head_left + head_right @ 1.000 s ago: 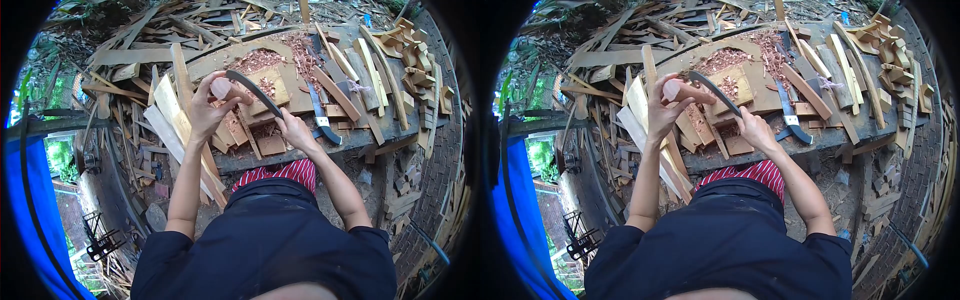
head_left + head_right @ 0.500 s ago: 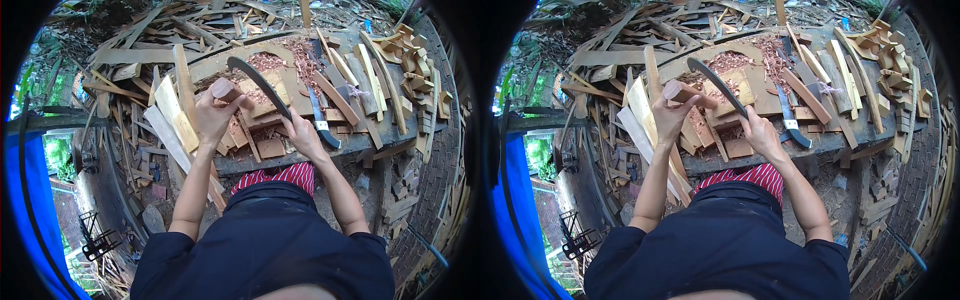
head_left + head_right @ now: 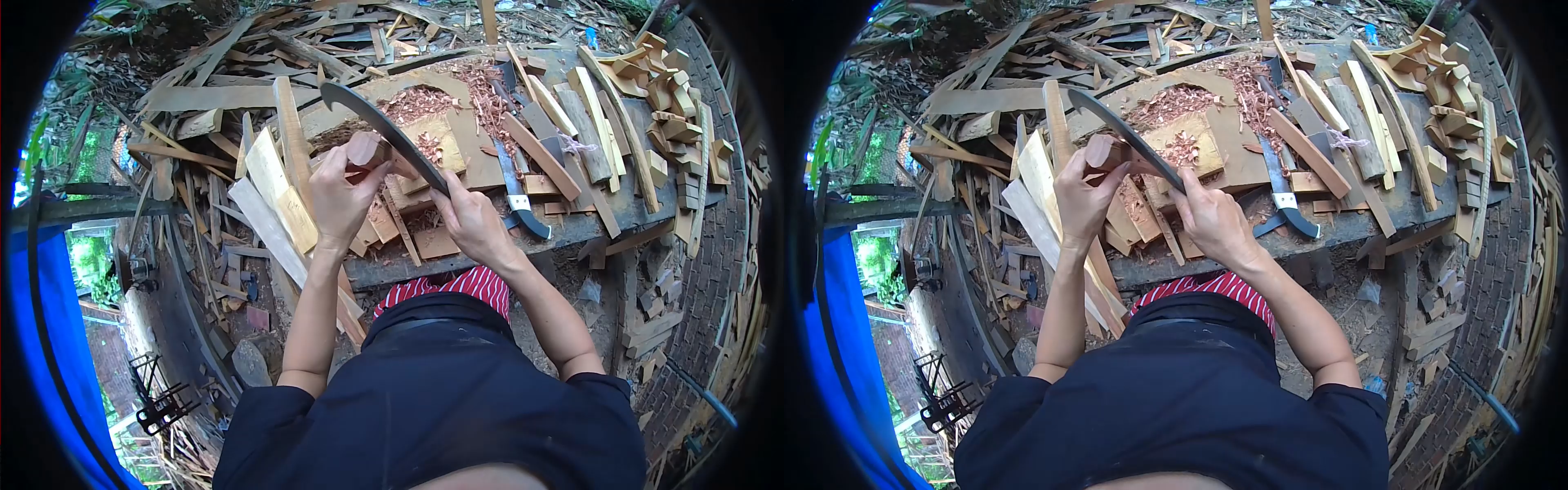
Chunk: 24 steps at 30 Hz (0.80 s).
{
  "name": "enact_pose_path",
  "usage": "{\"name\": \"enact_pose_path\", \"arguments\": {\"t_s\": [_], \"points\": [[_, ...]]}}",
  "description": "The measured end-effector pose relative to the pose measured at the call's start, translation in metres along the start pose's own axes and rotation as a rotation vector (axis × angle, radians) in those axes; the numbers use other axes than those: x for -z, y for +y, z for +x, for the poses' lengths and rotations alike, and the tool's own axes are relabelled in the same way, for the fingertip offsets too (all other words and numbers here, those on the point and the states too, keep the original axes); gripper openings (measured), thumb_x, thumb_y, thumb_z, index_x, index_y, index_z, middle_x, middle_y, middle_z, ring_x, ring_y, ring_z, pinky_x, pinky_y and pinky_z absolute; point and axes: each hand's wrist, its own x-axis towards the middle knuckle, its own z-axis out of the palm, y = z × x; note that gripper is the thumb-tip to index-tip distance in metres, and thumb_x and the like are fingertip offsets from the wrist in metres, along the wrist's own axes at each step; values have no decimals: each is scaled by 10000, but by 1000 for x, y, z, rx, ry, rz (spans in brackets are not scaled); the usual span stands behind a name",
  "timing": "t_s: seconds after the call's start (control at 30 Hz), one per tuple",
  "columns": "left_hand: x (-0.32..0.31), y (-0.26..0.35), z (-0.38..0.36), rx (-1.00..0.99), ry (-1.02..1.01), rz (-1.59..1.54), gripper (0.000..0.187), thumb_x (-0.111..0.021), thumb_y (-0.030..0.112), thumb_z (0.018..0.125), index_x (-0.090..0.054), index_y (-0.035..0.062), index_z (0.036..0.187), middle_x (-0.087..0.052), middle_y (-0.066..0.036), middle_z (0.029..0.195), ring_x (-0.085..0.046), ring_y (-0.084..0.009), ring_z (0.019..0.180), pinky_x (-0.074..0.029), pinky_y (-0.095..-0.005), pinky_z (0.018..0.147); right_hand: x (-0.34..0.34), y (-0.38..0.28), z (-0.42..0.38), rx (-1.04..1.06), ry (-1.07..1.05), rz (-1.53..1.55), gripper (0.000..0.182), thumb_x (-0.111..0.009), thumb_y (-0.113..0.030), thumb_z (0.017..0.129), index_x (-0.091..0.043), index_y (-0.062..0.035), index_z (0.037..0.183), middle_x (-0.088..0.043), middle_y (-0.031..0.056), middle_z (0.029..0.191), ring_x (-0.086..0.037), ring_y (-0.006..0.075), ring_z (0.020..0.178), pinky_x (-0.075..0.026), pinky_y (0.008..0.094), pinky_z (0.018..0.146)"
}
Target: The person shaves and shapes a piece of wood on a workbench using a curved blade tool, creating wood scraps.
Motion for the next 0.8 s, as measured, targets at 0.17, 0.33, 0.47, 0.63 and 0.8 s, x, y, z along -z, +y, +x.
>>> {"name": "enact_pose_path", "arguments": {"t_s": [0.17,0.33,0.47,0.63,0.8], "points": [[-12,-1,2,99,135,-98,373,-839,261,672,-647,-12,840,-631,-104,735,-631,-268,663,-491,-364,614,33,-43,13,35,44,127,297,-503,-137,947,-433,37,1177,-561,267,616,-596,442,606,-437,515,511],[-11,0,5,-15,134,133,401,-840,313,668,-651,5,841,-631,-111,734,-622,-279,641,-481,-363,589,18,-34,14,72,56,-12,274,-499,-150,942,-435,29,1140,-586,253,621,-615,438,621,-473,528,524],[-9,-7,9,27,103,115,411,-843,310,662,-644,2,848,-645,-113,702,-638,-280,626,-495,-366,591,10,-28,20,43,-38,-86,380,-503,-138,945,-436,99,1235,-587,308,698,-615,452,663,-461,514,578],[10,14,19,122,-9,-78,288,-792,149,756,-646,-12,945,-708,-87,773,-711,-169,760,-550,-268,657,8,-17,33,110,3,-10,283,-472,-181,950,-461,28,1140,-618,253,741,-626,421,714,-471,524,628],[12,17,24,58,-27,16,308,-792,146,757,-653,-9,984,-708,-81,806,-695,-138,744,-549,-261,661,25,-27,36,-44,-164,280,262,-477,-177,955,-474,24,1123,-595,262,733,-621,412,727,-457,487,621]]}}
